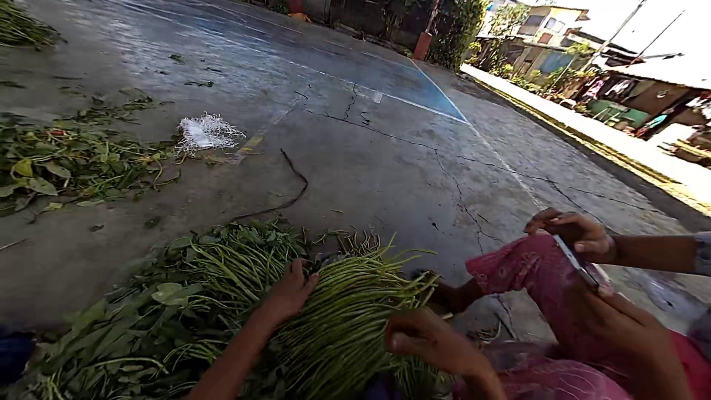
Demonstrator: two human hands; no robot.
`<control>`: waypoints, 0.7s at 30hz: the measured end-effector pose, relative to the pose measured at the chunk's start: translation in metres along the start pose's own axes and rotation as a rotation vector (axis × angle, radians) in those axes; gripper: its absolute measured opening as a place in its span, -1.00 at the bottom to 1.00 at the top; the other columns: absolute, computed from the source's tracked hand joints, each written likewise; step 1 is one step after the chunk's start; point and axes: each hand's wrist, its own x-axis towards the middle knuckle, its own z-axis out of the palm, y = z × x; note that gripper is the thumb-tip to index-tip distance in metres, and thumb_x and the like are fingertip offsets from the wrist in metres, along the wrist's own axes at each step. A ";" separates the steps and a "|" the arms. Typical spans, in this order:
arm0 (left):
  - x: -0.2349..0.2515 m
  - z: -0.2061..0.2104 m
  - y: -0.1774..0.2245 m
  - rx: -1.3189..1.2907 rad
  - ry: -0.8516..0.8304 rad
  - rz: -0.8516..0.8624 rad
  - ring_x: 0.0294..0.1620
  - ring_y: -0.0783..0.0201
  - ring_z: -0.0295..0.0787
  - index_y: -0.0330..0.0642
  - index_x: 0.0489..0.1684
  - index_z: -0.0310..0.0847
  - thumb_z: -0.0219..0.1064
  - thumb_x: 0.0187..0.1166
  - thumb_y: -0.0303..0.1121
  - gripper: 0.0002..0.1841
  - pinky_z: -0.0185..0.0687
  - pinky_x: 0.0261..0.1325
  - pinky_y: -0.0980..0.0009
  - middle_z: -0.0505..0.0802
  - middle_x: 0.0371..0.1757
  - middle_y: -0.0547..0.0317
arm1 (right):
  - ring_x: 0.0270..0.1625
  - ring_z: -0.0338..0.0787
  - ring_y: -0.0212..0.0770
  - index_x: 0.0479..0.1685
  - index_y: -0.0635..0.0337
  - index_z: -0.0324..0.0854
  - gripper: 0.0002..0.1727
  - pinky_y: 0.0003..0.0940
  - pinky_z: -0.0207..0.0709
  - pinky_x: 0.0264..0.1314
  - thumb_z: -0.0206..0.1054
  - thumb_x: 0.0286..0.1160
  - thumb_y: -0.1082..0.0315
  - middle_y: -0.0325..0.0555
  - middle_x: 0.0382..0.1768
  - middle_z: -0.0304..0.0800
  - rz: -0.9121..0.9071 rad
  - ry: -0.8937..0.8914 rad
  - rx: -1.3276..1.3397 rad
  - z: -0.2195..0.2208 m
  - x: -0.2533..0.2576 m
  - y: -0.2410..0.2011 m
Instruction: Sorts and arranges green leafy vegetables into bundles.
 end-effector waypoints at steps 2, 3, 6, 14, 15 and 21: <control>0.012 -0.001 0.006 0.095 0.126 0.239 0.70 -0.32 0.28 -0.33 0.77 0.14 0.28 0.67 -0.32 -0.32 0.15 0.64 -0.32 0.32 0.73 -0.32 | -0.19 0.83 0.08 -0.12 0.44 0.72 -0.30 0.16 0.63 0.07 0.08 0.77 -0.16 0.21 -0.28 0.82 0.328 -0.267 -0.073 0.030 -0.005 0.028; 0.017 -0.001 0.012 0.130 0.163 0.375 0.73 -0.30 0.23 -0.31 0.79 0.15 0.36 0.51 -0.49 -0.24 0.14 0.66 -0.30 0.30 0.77 -0.25 | -0.13 0.85 0.13 -0.08 0.45 0.73 -0.26 0.22 0.61 0.13 0.04 0.78 -0.20 0.24 -0.23 0.83 0.449 -0.319 -0.064 0.045 -0.008 0.043; 0.021 -0.012 0.047 0.298 -0.043 0.547 0.79 -0.16 0.19 -0.22 0.85 0.07 0.41 0.24 -0.78 -0.02 0.23 0.71 -0.09 0.22 0.85 -0.07 | 0.04 0.80 0.16 0.11 0.41 0.70 -0.27 0.23 0.55 0.27 0.03 0.76 -0.21 0.27 -0.09 0.81 0.544 -0.111 0.039 0.078 -0.022 0.078; 0.012 -0.013 0.081 0.114 -0.246 0.174 0.61 -0.26 0.38 -0.29 0.74 0.29 -0.05 0.87 0.02 -0.36 0.29 0.63 -0.14 0.42 0.63 -0.33 | 0.60 0.53 0.21 0.64 0.54 0.29 -0.12 0.13 0.28 0.68 -0.28 0.77 -0.16 0.48 0.50 0.52 0.395 0.493 0.121 0.101 -0.006 0.077; 0.008 -0.010 0.083 0.111 -0.263 0.098 0.69 -0.29 0.27 -0.25 0.79 0.21 -0.07 0.80 0.20 -0.23 0.24 0.67 -0.19 0.32 0.70 -0.34 | 0.66 0.45 0.21 0.63 0.64 0.23 -0.22 0.00 0.21 0.74 -0.24 0.80 0.00 0.57 0.55 0.40 0.372 0.550 0.195 0.091 -0.005 0.043; -0.002 -0.013 0.079 0.060 -0.358 -0.031 0.71 -0.38 0.26 -0.08 0.94 -0.23 0.11 0.53 0.47 0.10 0.33 0.58 -0.32 -0.06 0.87 -0.36 | 0.17 0.61 -0.14 0.08 0.94 0.37 -0.74 -0.72 0.39 0.22 -0.01 0.60 0.76 0.66 0.08 0.59 0.480 0.678 0.357 -0.048 0.023 -0.267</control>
